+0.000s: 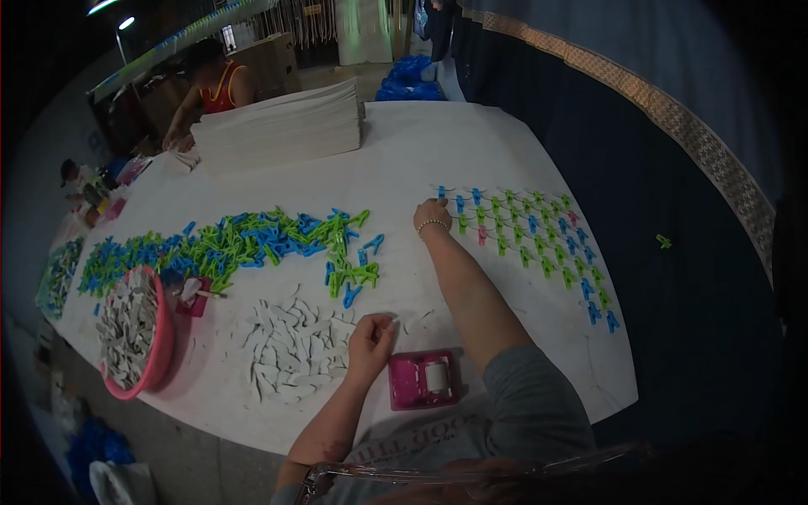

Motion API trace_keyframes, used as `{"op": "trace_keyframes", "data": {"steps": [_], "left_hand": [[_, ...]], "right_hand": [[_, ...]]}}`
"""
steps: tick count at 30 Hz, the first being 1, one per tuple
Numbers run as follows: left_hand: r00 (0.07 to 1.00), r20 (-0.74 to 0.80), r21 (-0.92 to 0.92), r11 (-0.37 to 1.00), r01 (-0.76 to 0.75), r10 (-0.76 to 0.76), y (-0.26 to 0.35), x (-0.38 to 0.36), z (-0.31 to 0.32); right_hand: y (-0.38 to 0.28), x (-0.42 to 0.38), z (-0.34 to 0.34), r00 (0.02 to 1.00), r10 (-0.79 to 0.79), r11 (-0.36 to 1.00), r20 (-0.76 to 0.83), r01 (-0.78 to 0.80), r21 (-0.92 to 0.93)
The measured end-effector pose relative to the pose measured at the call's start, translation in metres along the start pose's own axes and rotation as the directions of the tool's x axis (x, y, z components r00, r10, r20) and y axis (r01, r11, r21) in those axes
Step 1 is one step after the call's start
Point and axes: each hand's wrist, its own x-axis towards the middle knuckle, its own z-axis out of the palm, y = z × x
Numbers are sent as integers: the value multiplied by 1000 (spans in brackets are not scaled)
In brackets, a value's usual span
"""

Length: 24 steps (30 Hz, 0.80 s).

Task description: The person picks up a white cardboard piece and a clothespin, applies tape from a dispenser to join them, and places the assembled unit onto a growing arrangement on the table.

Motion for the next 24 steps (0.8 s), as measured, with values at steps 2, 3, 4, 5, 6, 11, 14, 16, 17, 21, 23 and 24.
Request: {"op": "trace_keyframes", "data": {"steps": [2, 3, 4, 5, 6, 11, 14, 16, 17, 21, 23, 24], "left_hand": [[1000, 0, 9, 1000, 6, -6, 0, 1, 0], [1000, 1, 17, 1000, 16, -16, 1, 0, 0], [1000, -3, 17, 1000, 16, -16, 0, 0, -1], [1000, 0, 28, 1000, 9, -9, 0, 0, -1], [1000, 1, 38, 999, 5, -5, 0, 0, -1], [994, -36, 86, 991, -100, 103, 7, -3, 0], [939, -13, 185, 924, -335, 343, 19, -4, -5], [910, -63, 200, 899, -391, 410, 27, -6, -9], [861, -73, 197, 853, -483, 504, 30, -6, -11], [846, -185, 216, 861, -461, 499, 39, -5, -24], [907, -421, -435, 874, -217, 16, 44, 5, -32], [900, -422, -655, 723, -218, -111, 47, 12, -42]], "right_hand": [[-1, -2, 0, 1000, 22, 1000, -23, -22, 5], [-2, -4, -1, 1000, 19, 1000, -23, -19, 6], [-1, -8, -2, 1000, 14, 1000, -28, -13, 25], [-2, -13, -4, 999, 8, 999, -32, -6, 43], [-2, -18, -6, 1000, 3, 999, -30, -2, 40], [8, -62, -27, 936, -333, 942, 112, 336, -6], [38, -106, -37, 833, -528, 846, 163, 533, 19], [58, -144, -56, 804, -530, 831, 270, 556, -23], [81, -150, -49, 726, -654, 737, 213, 675, -36], [155, -189, -44, 551, -835, 549, -6, 831, -93], [175, -212, -51, 550, -835, 550, -28, 831, -86], [184, -223, -53, 580, -812, 582, -61, 812, -40]]}}
